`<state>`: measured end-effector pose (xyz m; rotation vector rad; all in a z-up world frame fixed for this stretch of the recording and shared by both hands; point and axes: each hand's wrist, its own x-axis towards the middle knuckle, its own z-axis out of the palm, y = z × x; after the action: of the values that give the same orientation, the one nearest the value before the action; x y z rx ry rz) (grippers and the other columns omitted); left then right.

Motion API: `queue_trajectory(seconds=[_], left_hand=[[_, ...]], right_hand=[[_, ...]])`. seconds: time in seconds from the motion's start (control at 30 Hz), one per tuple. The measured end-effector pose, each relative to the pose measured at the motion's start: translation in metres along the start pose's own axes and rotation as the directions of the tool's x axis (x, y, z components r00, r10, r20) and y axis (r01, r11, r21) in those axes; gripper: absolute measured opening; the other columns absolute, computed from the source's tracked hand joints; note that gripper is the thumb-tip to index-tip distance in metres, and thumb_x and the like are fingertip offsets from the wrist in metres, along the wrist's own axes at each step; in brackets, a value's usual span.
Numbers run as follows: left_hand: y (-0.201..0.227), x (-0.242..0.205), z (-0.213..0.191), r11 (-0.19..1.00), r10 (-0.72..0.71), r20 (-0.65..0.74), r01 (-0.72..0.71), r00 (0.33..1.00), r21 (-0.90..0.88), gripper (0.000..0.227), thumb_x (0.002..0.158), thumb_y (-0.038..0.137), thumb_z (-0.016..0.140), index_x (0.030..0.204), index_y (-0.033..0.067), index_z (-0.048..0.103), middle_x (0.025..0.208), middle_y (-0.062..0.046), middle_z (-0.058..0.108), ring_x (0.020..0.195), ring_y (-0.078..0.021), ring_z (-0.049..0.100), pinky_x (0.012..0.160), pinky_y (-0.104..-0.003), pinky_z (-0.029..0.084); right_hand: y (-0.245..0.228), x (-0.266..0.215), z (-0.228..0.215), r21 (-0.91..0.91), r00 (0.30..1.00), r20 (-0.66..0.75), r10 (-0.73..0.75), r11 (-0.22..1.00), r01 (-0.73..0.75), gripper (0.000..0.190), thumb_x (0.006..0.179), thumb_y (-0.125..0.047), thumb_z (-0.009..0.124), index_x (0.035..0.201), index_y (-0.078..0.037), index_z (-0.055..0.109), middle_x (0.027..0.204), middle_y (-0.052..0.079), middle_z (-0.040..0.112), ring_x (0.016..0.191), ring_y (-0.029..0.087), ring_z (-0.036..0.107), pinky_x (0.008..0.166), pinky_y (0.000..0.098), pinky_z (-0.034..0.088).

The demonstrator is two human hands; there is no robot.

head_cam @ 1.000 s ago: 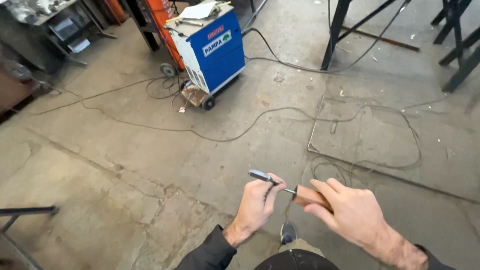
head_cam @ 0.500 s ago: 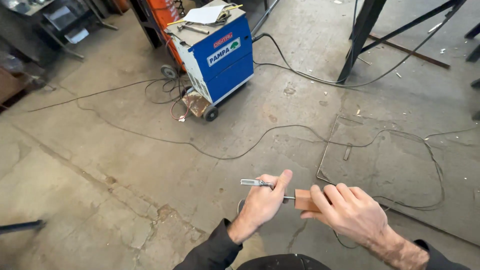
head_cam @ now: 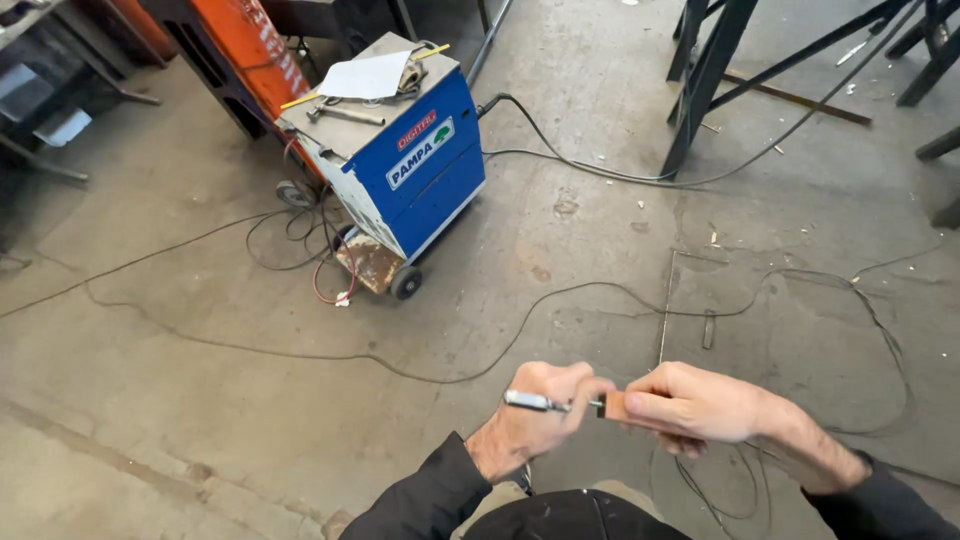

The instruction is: The person walks through a workshop while holding a threaded rod and a wooden block. They repeatedly insert the rod into the block and rotate it to tighten or loosen the fit, then remove the rod and repeat the cycle.

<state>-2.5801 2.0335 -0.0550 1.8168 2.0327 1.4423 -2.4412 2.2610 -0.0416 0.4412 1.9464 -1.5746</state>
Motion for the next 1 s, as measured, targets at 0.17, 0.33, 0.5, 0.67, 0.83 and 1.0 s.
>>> queue_trajectory(seconds=[0.17,0.33,0.5,0.67,0.83,1.0], left_hand=[[-0.072,0.031,-0.003,0.748,-0.629,0.079,0.629,0.774,-0.211,0.042,0.112,0.031,0.057,0.091,-0.0008,0.076,0.074,-0.010,0.076,0.058,-0.0210,0.063,0.059,-0.036,0.054],[-0.114,0.066,-0.007,0.607,-0.745,0.159,0.757,0.648,-0.243,0.058,0.118,0.037,0.058,0.073,0.0006,0.058,0.062,-0.004,0.053,0.057,-0.0168,0.045,0.055,-0.038,0.044],[-0.157,0.126,-0.013,0.839,-0.506,0.038,0.502,0.862,-0.210,0.027,0.105,0.015,0.063,0.108,0.0009,0.085,0.088,-0.009,0.086,0.060,-0.0231,0.068,0.060,-0.034,0.055],[-0.214,0.197,-0.004,0.964,-0.230,0.088,0.240,0.969,-0.119,0.021,0.105,0.010,0.064,0.096,0.0036,0.081,0.070,-0.010,0.070,0.053,-0.0272,0.062,0.053,-0.037,0.050],[-0.275,0.297,0.014,0.921,-0.355,-0.007,0.348,0.935,-0.174,0.025,0.102,0.010,0.060,0.102,0.0006,0.083,0.078,-0.013,0.079,0.053,-0.0270,0.061,0.055,-0.038,0.050],[-0.342,0.344,0.049,0.083,-0.821,0.430,0.824,0.375,-0.561,0.063,0.118,0.050,0.054,0.075,0.0053,0.061,0.048,-0.001,0.039,0.037,-0.0130,0.031,0.036,-0.032,0.033]], right_hand=[[0.004,0.045,0.031,-0.870,0.588,-0.483,-0.649,0.431,-0.240,0.076,0.088,-0.081,0.068,0.126,-0.015,0.072,0.093,-0.001,0.075,0.070,0.020,0.074,0.062,0.0340,0.057],[0.009,0.098,-0.012,-0.911,0.471,-0.332,-0.817,0.148,-0.385,0.066,0.094,-0.080,0.071,0.102,-0.014,0.070,0.081,0.001,0.055,0.064,0.018,0.055,0.058,0.0310,0.043],[0.006,0.162,-0.109,-0.878,0.776,-0.350,-0.526,0.472,-0.076,0.065,0.087,-0.087,0.070,0.095,-0.023,0.062,0.078,-0.004,0.077,0.064,0.026,0.075,0.059,0.0401,0.059],[-0.027,0.211,-0.243,-0.098,0.976,0.215,-0.029,0.994,0.052,0.051,0.111,-0.043,0.060,0.084,-0.002,0.072,0.059,0.004,0.063,0.044,0.012,0.054,0.043,0.0298,0.044],[-0.070,0.221,-0.306,-0.155,0.992,-0.125,0.003,0.988,-0.023,0.037,0.107,-0.035,0.072,0.088,-0.003,0.075,0.062,0.006,0.071,0.047,0.015,0.064,0.046,0.0310,0.052],[-0.059,0.245,-0.331,-0.946,0.451,-0.257,-0.855,0.127,-0.298,0.085,0.094,-0.086,0.067,0.121,-0.005,0.073,0.091,0.004,0.061,0.071,0.021,0.058,0.070,0.0348,0.047]])
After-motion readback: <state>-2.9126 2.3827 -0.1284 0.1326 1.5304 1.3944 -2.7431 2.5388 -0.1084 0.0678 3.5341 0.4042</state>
